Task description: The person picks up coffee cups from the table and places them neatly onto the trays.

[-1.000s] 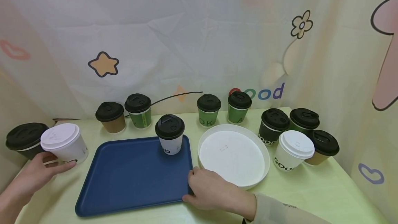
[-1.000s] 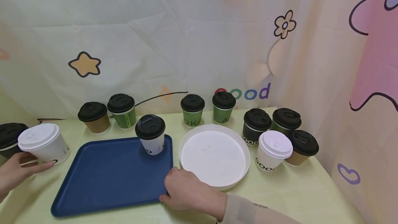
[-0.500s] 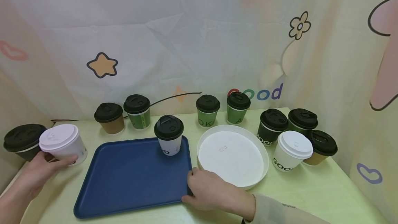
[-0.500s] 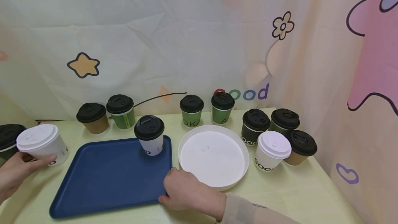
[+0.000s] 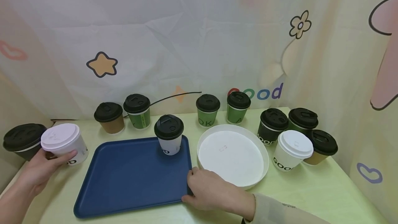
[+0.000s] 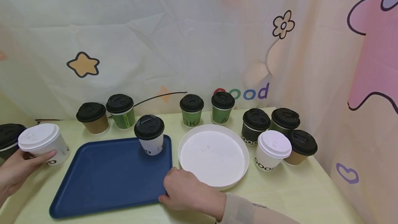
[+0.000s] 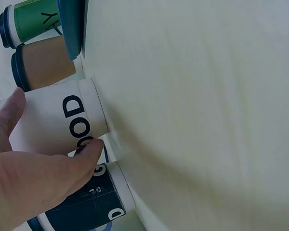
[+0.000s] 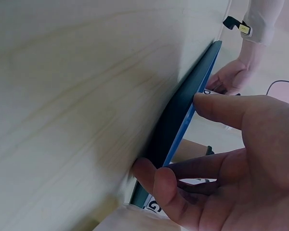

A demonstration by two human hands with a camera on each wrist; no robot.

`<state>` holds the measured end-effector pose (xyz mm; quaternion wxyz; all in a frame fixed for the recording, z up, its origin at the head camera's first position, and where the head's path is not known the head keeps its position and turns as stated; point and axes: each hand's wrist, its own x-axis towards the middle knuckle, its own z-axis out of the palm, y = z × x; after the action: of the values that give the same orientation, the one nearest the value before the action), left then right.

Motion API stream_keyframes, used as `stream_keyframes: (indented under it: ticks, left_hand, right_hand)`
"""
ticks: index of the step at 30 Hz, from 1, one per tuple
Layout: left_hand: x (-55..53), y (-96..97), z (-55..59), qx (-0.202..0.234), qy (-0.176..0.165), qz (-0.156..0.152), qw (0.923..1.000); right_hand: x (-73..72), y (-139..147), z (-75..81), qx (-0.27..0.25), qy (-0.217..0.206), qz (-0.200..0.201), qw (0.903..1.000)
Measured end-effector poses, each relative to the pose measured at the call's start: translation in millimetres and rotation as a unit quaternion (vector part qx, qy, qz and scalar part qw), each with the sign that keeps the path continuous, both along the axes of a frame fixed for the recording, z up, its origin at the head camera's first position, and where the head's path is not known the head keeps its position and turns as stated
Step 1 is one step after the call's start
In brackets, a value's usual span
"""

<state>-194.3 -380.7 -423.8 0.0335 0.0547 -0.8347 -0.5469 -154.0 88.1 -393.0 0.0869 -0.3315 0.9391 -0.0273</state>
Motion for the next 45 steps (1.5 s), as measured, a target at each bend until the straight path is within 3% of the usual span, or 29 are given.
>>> stream_keyframes:
  ticks: [7, 13, 20, 25, 34, 45]
  left_hand:
    - [-0.2, 2.8, 1.6, -0.006, -0.004, 0.002, 1.0000]
    - [2.4, 8.2, 4.2, -0.018, 0.020, -0.027, 0.9993]
    - [3.0, 22.0, 17.9, -0.007, 0.055, -0.061, 0.9966]
    - [4.1, 36.4, 27.9, -0.011, 0.043, -0.076, 0.9961]
    - [-0.5, 77.8, 43.7, -0.014, -0.023, -0.119, 0.9925]
    - [-11.6, 110.5, 41.0, -0.028, -0.016, -0.153, 0.9877]
  right_hand:
    - [-1.3, 0, 0.3, -0.001, -0.002, 0.003, 1.0000]
    - [-0.5, 1, 0.4, 0.000, -0.003, 0.004, 1.0000]
    - [0.7, 2, -1.2, -0.003, -0.002, 0.000, 1.0000]
    - [0.9, 1, -2.1, -0.003, 0.001, 0.003, 1.0000]
    - [-1.1, 1, -1.5, -0.003, -0.001, 0.004, 1.0000]
    - [-1.9, 1, -0.3, -0.005, -0.007, 0.010, 0.9999]
